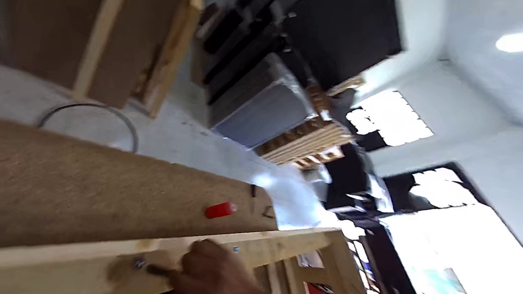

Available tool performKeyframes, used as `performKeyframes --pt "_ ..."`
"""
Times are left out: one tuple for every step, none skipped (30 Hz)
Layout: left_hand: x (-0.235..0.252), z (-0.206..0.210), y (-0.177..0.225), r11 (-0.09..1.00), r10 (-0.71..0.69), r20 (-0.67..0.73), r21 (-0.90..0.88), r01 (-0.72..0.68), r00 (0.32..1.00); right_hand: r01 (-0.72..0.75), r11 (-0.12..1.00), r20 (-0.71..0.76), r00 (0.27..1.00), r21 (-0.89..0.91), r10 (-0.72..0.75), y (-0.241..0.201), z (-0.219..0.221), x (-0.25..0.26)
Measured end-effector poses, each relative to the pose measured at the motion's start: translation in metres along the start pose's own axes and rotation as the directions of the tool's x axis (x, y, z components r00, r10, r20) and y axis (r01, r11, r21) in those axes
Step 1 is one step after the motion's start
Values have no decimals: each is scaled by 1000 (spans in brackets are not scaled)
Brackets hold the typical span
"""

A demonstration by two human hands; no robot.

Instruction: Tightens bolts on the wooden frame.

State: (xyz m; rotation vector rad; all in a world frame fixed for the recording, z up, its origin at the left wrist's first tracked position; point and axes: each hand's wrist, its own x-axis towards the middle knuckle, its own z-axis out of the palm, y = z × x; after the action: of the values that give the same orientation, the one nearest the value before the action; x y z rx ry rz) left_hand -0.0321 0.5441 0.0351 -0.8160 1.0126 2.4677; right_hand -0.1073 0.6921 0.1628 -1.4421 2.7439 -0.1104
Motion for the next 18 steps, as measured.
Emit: performKeyframes --pt "10 -8 -14 1000 -7 16 -29 7 1000 54 999 29 998 4 -54 8 -3 1" --pt "21 -18 -35 996 32 26 -83 -30 999 98 995 55 994 17 -99 16 -5 2" --pt "32 -28 -60 981 107 33 -169 -100 994 136 990 73 988 33 -138 23 -5 4" --pt "41 -33 -76 959 175 41 -234 -161 984 173 984 87 981 38 -175 28 -4 8" --pt "45 -35 -83 944 212 49 -267 -192 976 210 977 102 972 35 -212 32 -4 11" --pt "47 -35 -84 940 218 54 -278 -195 974 248 968 115 961 35 -251 34 -4 15" --pt "47 -34 -82 941 212 55 -281 -188 976 285 958 131 949 38 -287 36 -3 20" --pt "45 -33 -80 942 201 54 -283 -178 978 316 948 149 936 43 -319 36 -2 24" --pt "45 -32 -77 942 201 54 -283 -178 978 344 938 165 923 49 -347 36 -1 29" --pt "45 -32 -77 939 209 53 -290 -185 977 369 928 184 910 52 -373 36 0 33" --pt "45 -32 -78 936 217 53 -295 -192 975 389 920 204 897 55 -392 36 1 36" --pt "46 -33 -80 934 225 56 -295 -199 973 405 913 222 886 56 -407 36 2 39" --pt "47 -33 -81 934 231 61 -294 -204 971 422 905 239 875 51 -421 37 2 42" --pt "47 -33 -80 933 228 58 -298 -201 972 437 898 260 862 50 -435 38 1 44" --pt "46 -33 -79 933 223 53 -302 -197 973 453 890 281 848 55 -449 39 1 46" --pt "46 -32 -78 932 223 50 -305 -197 974 466 883 299 835 63 -462 40 0 48" --pt "46 -32 -79 930 224 48 -309 -199 973 483 873 308 822 70 -480 40 0 49" --pt "46 -32 -79 928 223 46 -316 -197 974 504 860 312 807 78 -501 41 0 50"
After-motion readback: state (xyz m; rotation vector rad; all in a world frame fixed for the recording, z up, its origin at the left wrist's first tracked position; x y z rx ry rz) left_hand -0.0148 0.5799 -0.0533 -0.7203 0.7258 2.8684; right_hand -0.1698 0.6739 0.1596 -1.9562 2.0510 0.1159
